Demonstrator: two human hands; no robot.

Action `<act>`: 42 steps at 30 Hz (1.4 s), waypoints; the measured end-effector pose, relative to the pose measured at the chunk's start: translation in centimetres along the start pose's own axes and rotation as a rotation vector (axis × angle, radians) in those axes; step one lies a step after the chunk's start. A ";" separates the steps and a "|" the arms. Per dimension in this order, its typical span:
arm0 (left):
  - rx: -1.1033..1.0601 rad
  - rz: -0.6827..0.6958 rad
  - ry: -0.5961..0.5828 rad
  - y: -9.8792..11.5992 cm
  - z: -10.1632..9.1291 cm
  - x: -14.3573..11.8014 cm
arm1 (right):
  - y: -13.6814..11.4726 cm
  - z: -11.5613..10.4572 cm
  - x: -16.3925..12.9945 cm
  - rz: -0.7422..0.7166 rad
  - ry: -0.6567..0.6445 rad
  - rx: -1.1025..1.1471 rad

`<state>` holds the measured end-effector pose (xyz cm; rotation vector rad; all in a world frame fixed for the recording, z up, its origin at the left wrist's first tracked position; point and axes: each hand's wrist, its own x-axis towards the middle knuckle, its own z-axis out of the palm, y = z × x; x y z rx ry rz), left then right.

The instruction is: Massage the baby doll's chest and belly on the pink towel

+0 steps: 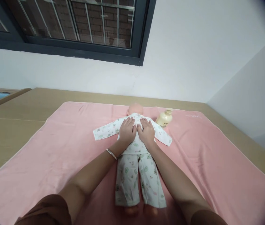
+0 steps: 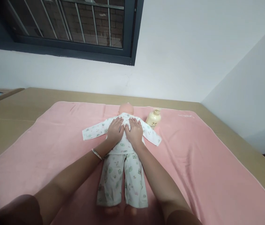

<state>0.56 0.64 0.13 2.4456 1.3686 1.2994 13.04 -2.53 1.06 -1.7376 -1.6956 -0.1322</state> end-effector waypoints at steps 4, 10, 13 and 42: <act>0.038 -0.072 -0.019 0.0 0.1 -0.1 | 0.2 0.4 -0.4 0.000 0.082 0.001; 0.066 -0.110 0.003 -0.1 0.1 0.0 | 0.4 0.5 -0.6 -0.020 0.163 0.017; 0.078 -0.116 0.023 -0.3 0.2 0.1 | 0.2 0.3 -0.4 -0.008 0.162 0.024; -0.231 -0.225 0.138 -1.0 -0.9 -0.2 | -3.7 -2.6 0.8 -0.131 -0.126 -0.084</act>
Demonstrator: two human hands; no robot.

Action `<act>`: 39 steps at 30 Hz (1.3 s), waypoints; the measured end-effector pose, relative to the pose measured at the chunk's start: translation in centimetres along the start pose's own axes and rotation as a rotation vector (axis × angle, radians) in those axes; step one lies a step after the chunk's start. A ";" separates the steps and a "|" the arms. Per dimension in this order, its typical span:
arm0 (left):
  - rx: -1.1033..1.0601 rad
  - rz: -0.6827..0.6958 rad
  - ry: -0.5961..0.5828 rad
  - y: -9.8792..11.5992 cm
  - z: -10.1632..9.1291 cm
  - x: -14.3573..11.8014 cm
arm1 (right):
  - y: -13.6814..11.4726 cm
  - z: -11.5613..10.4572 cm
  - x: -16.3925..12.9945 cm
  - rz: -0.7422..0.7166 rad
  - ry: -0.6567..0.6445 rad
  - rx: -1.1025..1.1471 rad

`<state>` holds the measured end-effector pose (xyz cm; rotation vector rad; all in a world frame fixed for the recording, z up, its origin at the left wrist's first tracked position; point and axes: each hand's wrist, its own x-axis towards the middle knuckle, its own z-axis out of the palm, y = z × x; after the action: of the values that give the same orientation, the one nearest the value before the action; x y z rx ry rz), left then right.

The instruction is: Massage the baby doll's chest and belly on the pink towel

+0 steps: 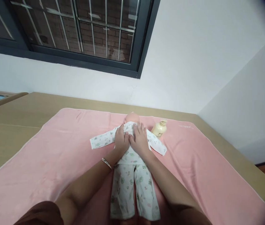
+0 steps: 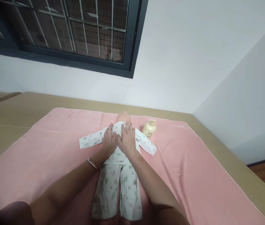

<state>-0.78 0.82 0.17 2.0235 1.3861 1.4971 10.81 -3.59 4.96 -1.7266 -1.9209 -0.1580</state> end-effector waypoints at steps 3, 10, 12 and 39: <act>0.000 -0.002 -0.001 0.1 0.0 -0.1 | 0.3 0.2 -0.1 -0.011 0.017 -0.001; 0.030 -0.006 -0.005 0.6 -0.2 0.2 | 1.2 0.0 -0.9 -0.040 -0.072 -0.003; 0.034 -0.003 -0.012 1.2 -0.4 0.6 | 1.9 -0.8 -1.6 -0.096 -0.158 0.021; -1.489 -1.104 -0.566 13.2 6.2 8.5 | 9.9 -11.0 5.5 0.586 0.035 0.122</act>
<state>11.58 2.91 11.53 0.4391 0.4995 0.7602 23.52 -1.79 14.14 -2.0990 -1.2970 0.1430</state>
